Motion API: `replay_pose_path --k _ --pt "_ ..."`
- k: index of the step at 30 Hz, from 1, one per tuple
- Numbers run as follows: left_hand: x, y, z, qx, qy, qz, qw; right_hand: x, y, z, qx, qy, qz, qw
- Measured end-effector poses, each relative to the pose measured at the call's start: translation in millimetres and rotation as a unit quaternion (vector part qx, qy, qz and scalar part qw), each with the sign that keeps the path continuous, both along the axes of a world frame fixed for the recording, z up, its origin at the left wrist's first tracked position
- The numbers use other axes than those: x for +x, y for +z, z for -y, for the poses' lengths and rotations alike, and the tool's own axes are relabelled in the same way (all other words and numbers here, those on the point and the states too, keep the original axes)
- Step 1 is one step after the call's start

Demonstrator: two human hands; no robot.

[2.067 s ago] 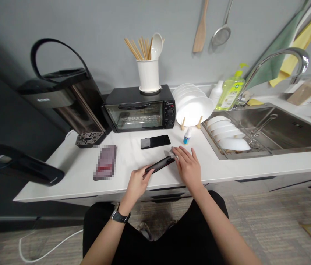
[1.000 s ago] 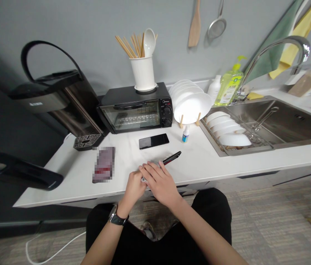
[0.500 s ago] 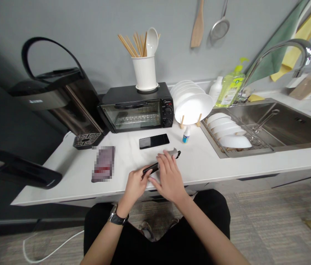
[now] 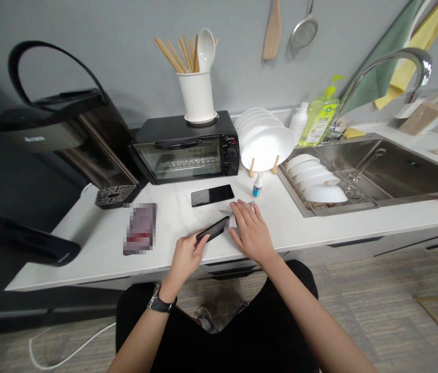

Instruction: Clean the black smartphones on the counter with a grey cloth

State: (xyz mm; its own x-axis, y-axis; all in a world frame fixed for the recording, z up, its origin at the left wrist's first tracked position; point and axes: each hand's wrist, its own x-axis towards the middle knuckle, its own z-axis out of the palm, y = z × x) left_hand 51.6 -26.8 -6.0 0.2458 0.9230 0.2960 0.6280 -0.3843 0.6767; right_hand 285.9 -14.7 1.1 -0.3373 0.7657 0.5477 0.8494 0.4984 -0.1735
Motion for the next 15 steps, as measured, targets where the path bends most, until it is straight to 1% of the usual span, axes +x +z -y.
replay_pose_path --k 2,4,7,9,10,12,13,15 --pt "1 0.6 0 0.003 -0.004 0.007 1.000 -14 -1.1 5 -0.003 -0.005 -0.026 1.000" --pt "0 -0.5 0 0.010 -0.010 0.009 1.000 -37 -1.6 16 -0.009 0.006 -0.049 0.999" --pt "-4 -6.7 0 0.023 -0.011 -0.030 0.999 -72 -0.9 37 -0.033 0.074 -0.039 0.996" --pt "-6 -11.7 0 0.032 -0.006 -0.054 0.998 -85 0.1 45 -0.042 0.124 -0.020 0.991" --pt "-8 -13.6 -1 0.033 -0.006 -0.061 0.998 -86 0.4 46 -0.040 0.142 -0.009 0.989" --pt "-8 -15.0 -1 0.030 -0.001 -0.068 0.997 -76 0.6 41 -0.024 0.147 0.010 0.989" --pt "-8 -14.3 -1 0.025 0.003 -0.069 0.997 -67 0.7 36 -0.016 0.137 0.018 0.990" --pt "-5 -10.8 0 0.012 0.001 -0.049 0.999 -43 0.8 22 -0.002 0.094 0.029 0.995"
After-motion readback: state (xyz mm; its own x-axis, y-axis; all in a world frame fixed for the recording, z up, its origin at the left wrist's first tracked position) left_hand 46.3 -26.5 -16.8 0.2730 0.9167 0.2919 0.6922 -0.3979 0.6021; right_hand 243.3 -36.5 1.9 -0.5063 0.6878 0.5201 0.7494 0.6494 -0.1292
